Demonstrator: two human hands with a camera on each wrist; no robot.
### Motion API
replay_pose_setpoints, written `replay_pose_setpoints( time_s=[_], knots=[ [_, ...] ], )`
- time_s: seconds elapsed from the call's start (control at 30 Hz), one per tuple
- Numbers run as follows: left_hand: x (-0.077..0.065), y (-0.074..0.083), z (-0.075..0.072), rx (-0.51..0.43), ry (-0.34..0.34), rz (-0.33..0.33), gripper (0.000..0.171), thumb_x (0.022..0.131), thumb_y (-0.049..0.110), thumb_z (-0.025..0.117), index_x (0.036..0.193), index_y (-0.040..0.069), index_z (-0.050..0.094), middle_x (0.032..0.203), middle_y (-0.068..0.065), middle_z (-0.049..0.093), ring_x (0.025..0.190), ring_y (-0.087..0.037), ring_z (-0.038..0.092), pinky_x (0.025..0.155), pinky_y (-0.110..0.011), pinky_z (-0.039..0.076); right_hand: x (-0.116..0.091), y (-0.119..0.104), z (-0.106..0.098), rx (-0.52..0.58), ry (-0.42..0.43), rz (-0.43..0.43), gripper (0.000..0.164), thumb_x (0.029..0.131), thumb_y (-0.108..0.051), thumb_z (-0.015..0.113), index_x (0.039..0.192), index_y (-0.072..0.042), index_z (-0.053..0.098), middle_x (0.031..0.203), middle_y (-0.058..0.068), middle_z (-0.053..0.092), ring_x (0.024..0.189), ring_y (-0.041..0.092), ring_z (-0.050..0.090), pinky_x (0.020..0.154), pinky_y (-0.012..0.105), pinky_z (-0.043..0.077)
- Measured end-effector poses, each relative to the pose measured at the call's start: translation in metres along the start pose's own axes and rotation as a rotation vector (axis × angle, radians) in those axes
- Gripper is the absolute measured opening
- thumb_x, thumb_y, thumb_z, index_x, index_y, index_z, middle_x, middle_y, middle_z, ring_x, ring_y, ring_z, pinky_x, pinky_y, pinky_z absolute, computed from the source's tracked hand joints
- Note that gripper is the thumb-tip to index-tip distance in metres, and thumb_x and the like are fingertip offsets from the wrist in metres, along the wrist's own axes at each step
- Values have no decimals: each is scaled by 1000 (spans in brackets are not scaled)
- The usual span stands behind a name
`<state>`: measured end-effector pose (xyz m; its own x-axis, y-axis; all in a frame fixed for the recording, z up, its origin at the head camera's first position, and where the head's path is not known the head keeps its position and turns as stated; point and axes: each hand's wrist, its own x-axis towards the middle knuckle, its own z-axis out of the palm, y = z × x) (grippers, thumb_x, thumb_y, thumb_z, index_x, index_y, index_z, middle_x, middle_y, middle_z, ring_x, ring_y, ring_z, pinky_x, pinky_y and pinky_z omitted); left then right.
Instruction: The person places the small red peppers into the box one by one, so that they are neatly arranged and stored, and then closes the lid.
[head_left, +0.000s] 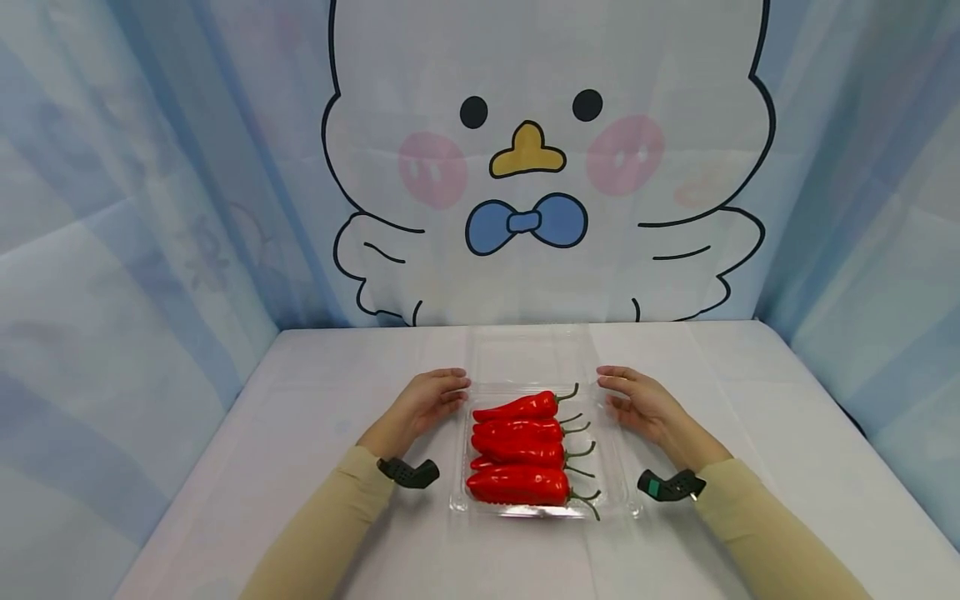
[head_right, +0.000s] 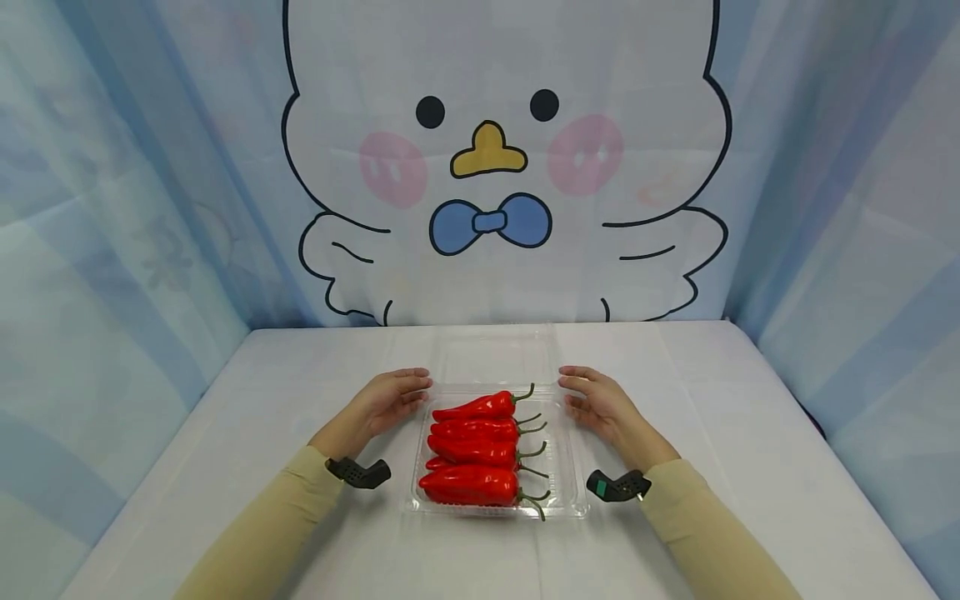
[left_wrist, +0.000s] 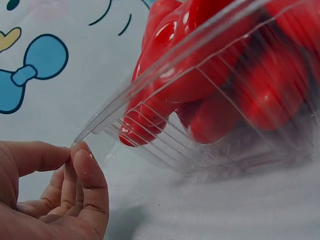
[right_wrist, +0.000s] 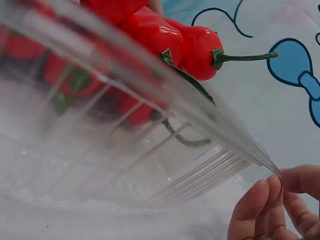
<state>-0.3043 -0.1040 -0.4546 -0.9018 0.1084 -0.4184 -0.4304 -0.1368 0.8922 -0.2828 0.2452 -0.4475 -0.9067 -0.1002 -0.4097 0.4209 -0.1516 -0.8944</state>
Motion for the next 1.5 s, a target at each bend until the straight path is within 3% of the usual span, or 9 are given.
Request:
replay_pose_setpoints(
  time_s=[0.27,0.67,0.83,1.1,1.3,1.5],
  knots=[
    [2,-3,-1,-20,-43,44,24,102,10,63,124,3,58,101,-5,64,84,-17,58,74,-21,54,-2,5,-6,-40,-39,-41,23,104,-17,62,124,-25,53,105,-5,58,76,7,55,64,17,53],
    [-2,-6,-5,-31,-94,147,9,100,3,63,107,9,61,91,-1,61,80,-15,58,74,-23,53,-12,4,-8,-343,-10,-216,19,104,-25,63,119,-18,54,104,-4,64,85,11,63,75,26,51],
    [-7,-7,-8,26,-98,184,7,100,4,63,105,9,63,95,-2,63,82,-16,59,77,-24,54,-20,2,-8,-408,-8,-243,20,103,-27,64,117,-15,56,114,0,66,92,11,64,80,28,53],
    [-17,-11,-13,141,-106,224,9,100,6,62,108,8,63,102,-5,65,90,-19,60,84,-24,55,-32,7,-10,-501,8,-259,31,105,-22,59,126,0,56,130,20,63,99,11,64,84,28,55],
    [-23,-16,-18,215,-94,252,17,99,7,60,115,4,65,113,-7,66,98,-20,59,84,-22,55,-41,13,-12,-541,34,-248,28,105,-16,54,127,1,56,136,19,58,105,20,56,82,29,51],
    [-29,-18,-18,313,-105,273,25,103,21,60,121,4,63,119,-11,65,99,-21,60,90,-26,57,-55,17,-12,-566,27,-210,45,109,-28,49,143,1,49,151,25,48,124,33,55,86,28,52]
  ],
)
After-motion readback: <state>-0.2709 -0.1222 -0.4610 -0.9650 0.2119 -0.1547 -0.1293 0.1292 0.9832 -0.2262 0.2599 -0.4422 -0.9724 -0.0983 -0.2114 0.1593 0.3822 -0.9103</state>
